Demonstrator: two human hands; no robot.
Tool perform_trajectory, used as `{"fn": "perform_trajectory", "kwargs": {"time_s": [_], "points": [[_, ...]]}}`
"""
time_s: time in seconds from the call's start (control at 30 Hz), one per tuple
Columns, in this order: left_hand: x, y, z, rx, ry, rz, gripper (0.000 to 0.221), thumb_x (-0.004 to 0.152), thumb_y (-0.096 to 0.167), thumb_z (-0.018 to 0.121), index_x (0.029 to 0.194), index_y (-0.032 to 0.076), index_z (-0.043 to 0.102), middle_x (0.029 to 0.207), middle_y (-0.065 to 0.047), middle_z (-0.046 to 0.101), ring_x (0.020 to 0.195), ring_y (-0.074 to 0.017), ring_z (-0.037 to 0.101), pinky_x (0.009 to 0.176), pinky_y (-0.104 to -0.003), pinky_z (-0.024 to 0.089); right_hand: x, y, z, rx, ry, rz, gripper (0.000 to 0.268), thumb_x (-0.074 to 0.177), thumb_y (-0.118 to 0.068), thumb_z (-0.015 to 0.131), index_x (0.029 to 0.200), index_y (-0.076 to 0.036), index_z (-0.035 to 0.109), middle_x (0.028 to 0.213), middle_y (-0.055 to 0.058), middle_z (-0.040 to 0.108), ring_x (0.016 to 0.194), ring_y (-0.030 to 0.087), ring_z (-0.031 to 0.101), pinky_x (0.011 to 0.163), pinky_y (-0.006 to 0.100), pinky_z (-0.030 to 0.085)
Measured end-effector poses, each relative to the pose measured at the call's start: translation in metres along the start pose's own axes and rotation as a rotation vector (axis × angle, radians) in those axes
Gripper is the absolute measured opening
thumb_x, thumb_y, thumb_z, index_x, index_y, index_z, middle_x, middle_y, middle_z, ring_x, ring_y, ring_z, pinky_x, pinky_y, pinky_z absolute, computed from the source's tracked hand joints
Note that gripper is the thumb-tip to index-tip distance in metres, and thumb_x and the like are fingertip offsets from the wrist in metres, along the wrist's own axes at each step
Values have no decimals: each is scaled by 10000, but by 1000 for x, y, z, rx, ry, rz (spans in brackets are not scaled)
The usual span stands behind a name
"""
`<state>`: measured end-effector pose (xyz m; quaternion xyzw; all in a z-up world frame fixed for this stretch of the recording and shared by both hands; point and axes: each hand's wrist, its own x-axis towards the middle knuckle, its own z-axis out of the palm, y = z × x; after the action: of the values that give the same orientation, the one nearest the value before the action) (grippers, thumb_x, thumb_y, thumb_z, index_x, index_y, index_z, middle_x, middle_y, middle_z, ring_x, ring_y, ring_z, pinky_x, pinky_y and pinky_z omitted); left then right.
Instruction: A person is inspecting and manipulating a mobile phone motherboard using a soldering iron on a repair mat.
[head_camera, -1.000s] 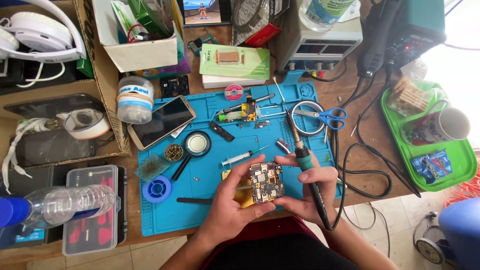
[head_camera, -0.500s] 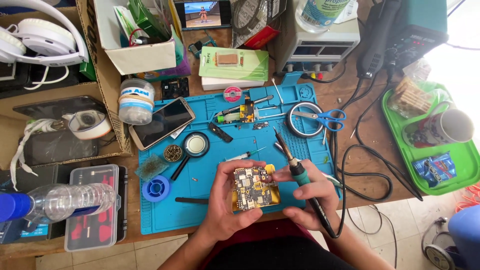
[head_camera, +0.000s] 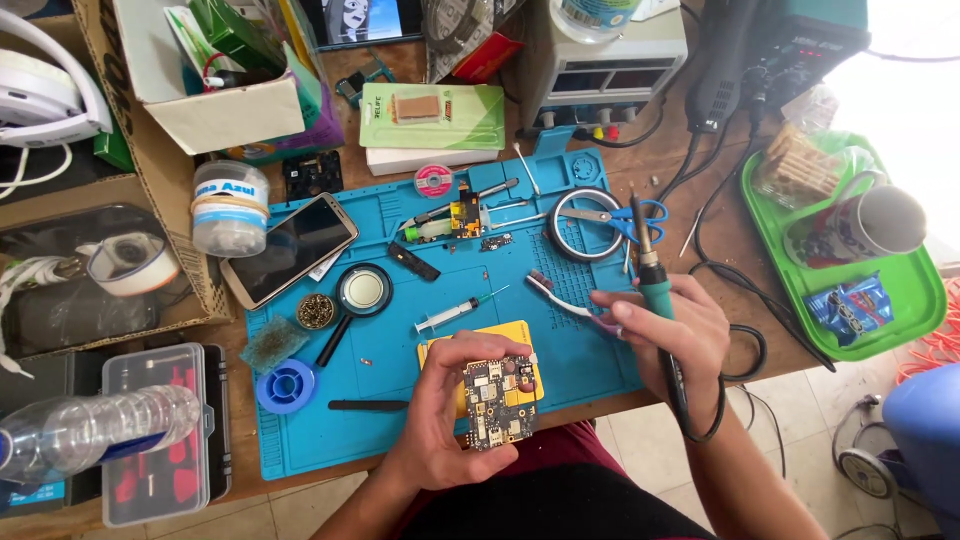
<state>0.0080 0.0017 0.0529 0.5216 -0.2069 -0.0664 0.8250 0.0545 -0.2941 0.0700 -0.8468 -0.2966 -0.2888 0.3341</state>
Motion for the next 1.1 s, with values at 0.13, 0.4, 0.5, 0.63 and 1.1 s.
{"fn": "perform_trajectory", "kwargs": {"time_s": [0.13,0.4,0.5,0.63,1.1], "points": [[-1,-2,1,6,3,-3,724,949,328,908,1538,165,522,1517,-184,670,1480,-320,642,1213,-494,632,-4,25,-8,-111,-84,-125,286,1249,-12,570,1492,-120,676,1181,122,900,1005,270,865,996,501,593],[-3,-8,0,124,264,49,726,911,269,882,1515,192,486,1548,-166,657,1479,-276,635,1160,-419,635,8,29,-2,-204,-167,-255,133,1196,-92,689,1272,-179,754,1391,179,848,1220,398,852,1055,572,598],[1,-9,2,1,361,-28,773,926,157,897,1552,157,444,1633,-238,551,1533,-320,576,1176,-409,627,2,32,3,-194,-137,-233,175,1180,-172,786,1323,-214,694,1387,145,861,1248,400,860,1085,583,576],[2,-10,1,21,402,-99,734,985,167,878,1579,158,447,1690,-228,546,1571,-288,565,1106,-385,681,4,13,11,-145,-122,-205,124,1159,-170,765,1237,-205,674,1353,148,858,1200,394,850,1109,597,593],[-2,-1,0,17,185,-100,733,991,288,909,1570,106,498,1591,-217,612,1527,-366,655,1227,-438,638,8,-18,45,340,-148,-122,498,1068,-416,879,1323,-227,495,1420,188,801,1339,444,796,1184,648,619]]}}
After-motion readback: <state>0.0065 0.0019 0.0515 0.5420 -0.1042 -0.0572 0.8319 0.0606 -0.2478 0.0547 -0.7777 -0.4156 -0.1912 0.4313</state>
